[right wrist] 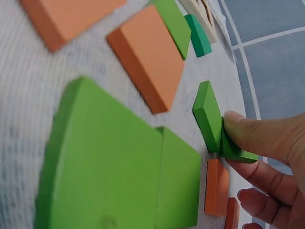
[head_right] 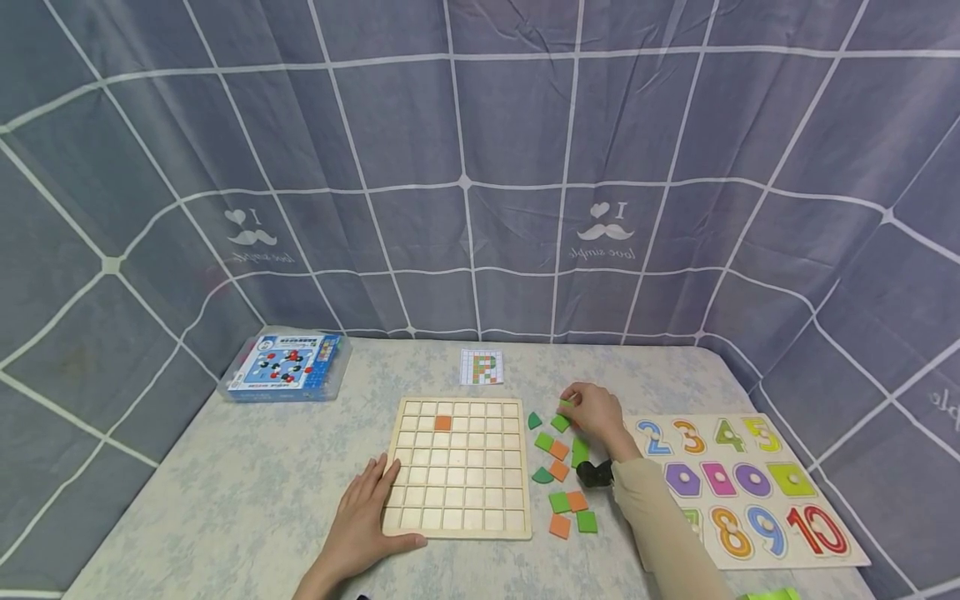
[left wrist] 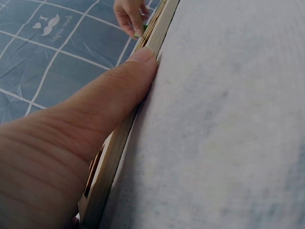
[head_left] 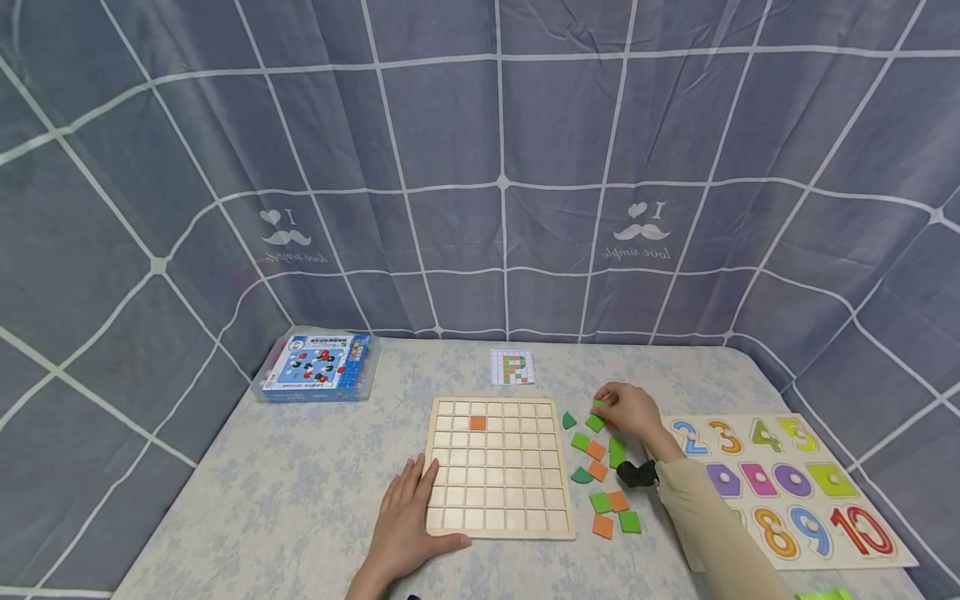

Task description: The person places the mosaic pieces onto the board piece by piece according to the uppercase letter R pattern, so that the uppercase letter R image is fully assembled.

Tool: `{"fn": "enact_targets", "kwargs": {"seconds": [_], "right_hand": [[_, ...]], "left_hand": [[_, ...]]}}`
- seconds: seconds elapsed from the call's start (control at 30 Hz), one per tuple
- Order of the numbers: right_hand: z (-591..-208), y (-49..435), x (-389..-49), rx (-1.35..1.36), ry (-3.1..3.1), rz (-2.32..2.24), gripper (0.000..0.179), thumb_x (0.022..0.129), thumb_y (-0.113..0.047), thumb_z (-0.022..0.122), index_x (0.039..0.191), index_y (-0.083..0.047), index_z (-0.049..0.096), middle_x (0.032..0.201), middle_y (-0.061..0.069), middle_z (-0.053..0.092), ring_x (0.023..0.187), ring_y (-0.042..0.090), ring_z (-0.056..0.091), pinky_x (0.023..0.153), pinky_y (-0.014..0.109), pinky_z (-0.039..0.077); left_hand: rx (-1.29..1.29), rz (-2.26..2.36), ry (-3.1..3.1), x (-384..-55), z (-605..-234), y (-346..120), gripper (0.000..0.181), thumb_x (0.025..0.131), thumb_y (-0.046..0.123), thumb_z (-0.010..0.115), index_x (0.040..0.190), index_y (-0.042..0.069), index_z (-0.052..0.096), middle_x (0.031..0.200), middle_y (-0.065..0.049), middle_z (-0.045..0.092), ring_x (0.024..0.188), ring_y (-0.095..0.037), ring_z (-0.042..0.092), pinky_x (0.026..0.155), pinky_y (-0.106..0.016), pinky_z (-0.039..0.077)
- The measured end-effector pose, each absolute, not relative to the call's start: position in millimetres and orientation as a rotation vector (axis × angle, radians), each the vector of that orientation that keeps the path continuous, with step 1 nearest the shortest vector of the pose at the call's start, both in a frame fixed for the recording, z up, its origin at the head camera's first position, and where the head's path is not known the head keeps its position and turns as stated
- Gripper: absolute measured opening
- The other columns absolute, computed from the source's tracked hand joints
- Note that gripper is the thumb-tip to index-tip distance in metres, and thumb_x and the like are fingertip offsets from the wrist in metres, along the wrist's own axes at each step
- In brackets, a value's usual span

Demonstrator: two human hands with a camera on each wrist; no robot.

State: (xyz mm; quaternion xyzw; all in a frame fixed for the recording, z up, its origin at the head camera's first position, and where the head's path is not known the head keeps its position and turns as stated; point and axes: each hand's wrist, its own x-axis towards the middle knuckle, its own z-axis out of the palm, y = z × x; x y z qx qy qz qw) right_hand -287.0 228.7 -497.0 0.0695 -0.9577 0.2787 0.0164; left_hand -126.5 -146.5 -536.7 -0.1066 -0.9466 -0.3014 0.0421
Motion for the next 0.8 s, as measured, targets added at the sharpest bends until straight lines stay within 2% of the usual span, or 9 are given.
{"fn": "enact_targets", "kwargs": {"seconds": [0.3, 0.53, 0.8], "right_hand": [[-494, 224, -284, 0.188, -2.897, 1.088, 0.015, 0.083, -0.018, 0.074, 0.091, -0.007, 0.069, 0.075, 0.000, 0.061, 0.054, 0.015, 0.054, 0.051, 0.032, 0.044], [-484, 200, -283, 0.280, -2.813, 1.188, 0.014, 0.081, -0.018, 0.077, 0.083, -0.009, 0.067, 0.074, -0.001, 0.060, 0.062, 0.016, 0.053, 0.054, 0.031, 0.043], [-482, 169, -284, 0.363, -2.801, 1.261, 0.015, 0.078, -0.021, 0.080, 0.078, -0.011, 0.068, 0.071, -0.002, 0.060, 0.060, 0.017, 0.051, 0.051, 0.031, 0.041]], "left_hand": [[-0.315, -0.905, -2.896, -127, -536, -146, 0.117, 0.060, 0.073, 0.071, 0.148, 0.005, 0.034, 0.150, -0.022, 0.026, 0.140, -0.037, 0.016, 0.108, -0.055, 0.016], [-0.299, -0.902, -2.903, -128, -534, -146, 0.117, 0.060, 0.073, 0.072, 0.148, 0.006, 0.034, 0.150, -0.021, 0.027, 0.140, -0.036, 0.016, 0.108, -0.055, 0.016], [-0.304, -0.899, -2.902, -127, -535, -146, 0.117, 0.059, 0.073, 0.072, 0.148, 0.006, 0.034, 0.150, -0.022, 0.027, 0.140, -0.036, 0.016, 0.108, -0.055, 0.016]]}}
